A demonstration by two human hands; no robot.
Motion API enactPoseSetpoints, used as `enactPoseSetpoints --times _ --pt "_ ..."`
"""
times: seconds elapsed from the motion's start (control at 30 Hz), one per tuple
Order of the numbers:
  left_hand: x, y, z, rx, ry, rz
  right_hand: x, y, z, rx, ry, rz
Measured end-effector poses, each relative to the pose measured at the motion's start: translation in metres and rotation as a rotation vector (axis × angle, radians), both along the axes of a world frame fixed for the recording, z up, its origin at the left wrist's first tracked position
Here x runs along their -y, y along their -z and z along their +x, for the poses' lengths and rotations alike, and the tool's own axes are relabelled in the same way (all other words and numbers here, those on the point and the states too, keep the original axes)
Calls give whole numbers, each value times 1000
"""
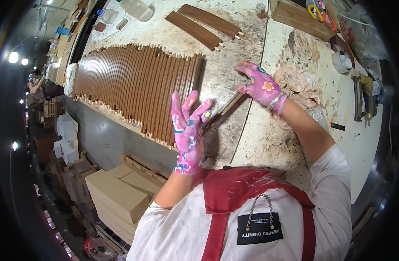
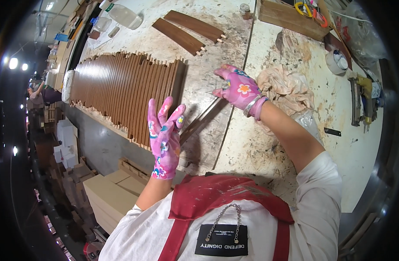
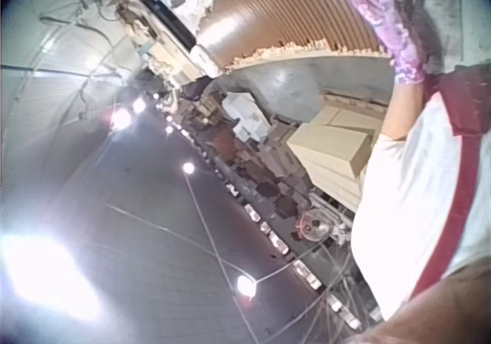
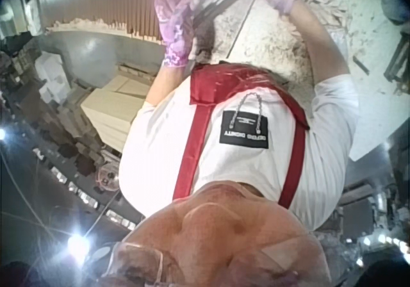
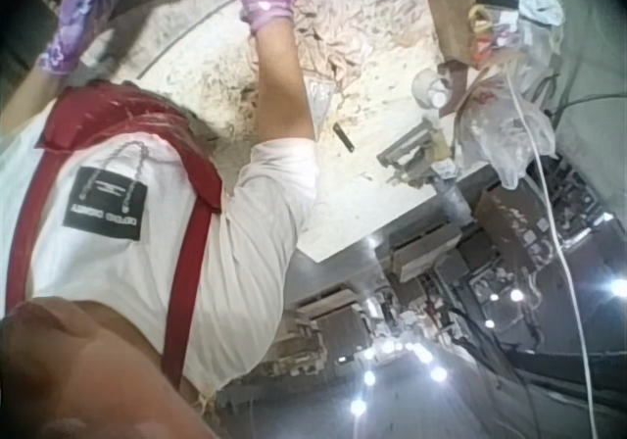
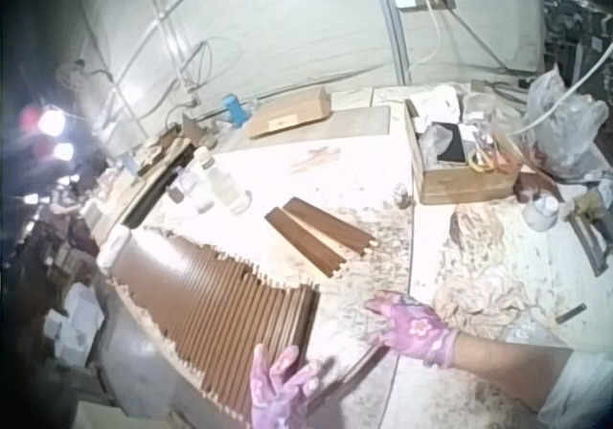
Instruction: The person applies glue from a bottle to the joints of wooden slats and wipes the surfaces with a cloth. They handle the slats individually on a workbench among a large row of similar pieces.
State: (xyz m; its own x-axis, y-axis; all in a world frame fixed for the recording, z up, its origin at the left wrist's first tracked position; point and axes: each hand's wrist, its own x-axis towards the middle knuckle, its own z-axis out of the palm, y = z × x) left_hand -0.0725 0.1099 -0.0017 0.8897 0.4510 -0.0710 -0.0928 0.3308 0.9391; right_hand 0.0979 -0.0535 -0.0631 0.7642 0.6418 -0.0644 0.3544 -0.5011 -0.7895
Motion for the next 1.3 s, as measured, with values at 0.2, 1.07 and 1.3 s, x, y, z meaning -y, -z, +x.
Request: enactPoseSetpoints --times 0.2,1.07,1.3 --pt "-2 -3 -3 16 -4 -89 1 -1 3 10 -26 -19" --pt "-11 5 -8 -13 -145 -281 -2 0 2 -17 -25 -11" --pt "-13 12 -13 -46 35 160 2 6 4 -34 -30 26"
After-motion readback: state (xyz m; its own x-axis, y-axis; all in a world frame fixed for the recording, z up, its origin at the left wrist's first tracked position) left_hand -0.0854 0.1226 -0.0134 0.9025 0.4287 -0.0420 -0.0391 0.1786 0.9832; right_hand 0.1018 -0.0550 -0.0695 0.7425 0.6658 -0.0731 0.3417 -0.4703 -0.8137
